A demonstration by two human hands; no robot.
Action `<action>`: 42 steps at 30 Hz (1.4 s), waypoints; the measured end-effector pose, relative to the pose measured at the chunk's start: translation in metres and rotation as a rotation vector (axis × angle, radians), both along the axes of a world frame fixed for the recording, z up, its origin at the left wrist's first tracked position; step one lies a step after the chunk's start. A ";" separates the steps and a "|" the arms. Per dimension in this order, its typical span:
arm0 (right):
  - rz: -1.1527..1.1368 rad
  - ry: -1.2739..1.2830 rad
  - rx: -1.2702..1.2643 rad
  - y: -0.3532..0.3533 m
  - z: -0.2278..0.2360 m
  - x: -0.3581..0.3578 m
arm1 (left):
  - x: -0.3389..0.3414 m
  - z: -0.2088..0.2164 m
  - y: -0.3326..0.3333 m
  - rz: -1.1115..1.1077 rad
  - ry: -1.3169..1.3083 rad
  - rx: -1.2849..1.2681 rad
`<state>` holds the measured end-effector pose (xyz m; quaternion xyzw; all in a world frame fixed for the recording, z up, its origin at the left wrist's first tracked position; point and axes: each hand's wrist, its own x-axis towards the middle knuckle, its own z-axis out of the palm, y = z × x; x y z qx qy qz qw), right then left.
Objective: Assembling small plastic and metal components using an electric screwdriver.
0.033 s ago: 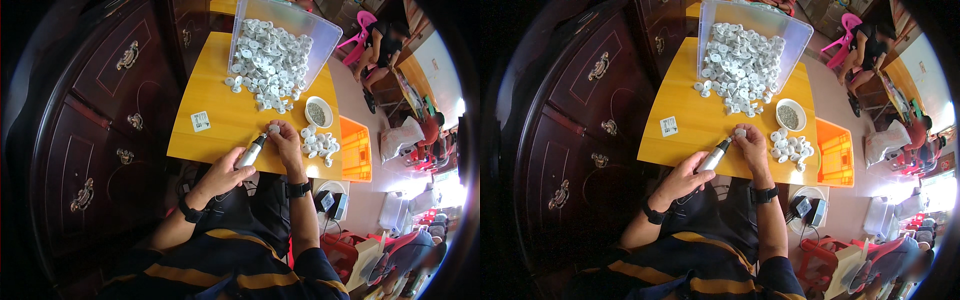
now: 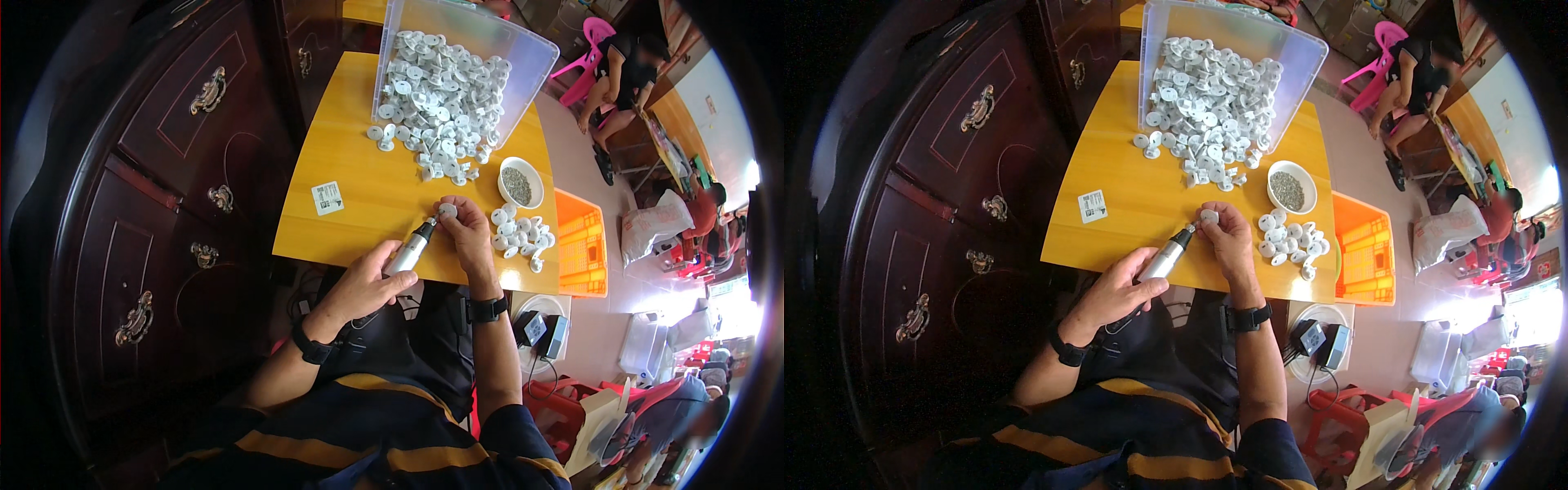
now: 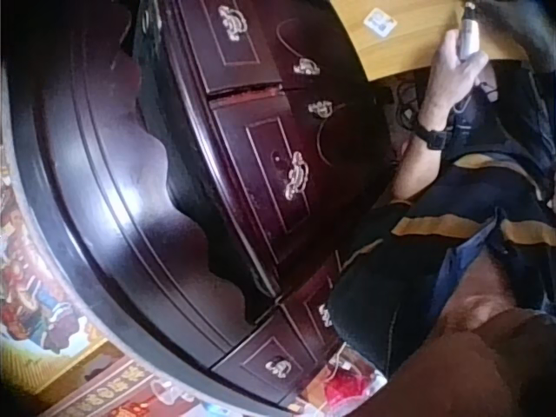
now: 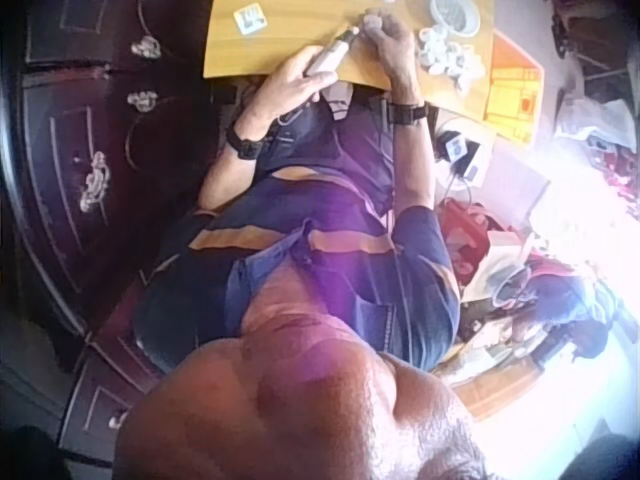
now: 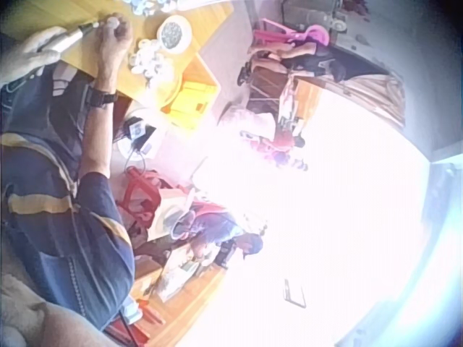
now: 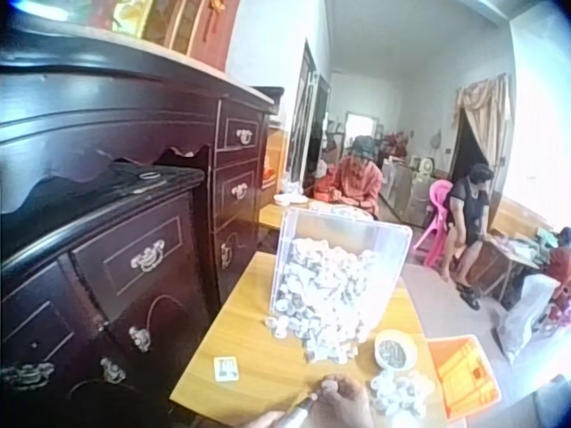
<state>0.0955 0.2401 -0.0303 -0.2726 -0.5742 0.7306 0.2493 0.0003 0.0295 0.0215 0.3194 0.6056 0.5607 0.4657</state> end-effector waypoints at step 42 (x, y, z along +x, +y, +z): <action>-0.028 0.096 0.090 0.003 -0.002 0.009 | 0.004 0.001 0.007 -0.070 -0.129 0.014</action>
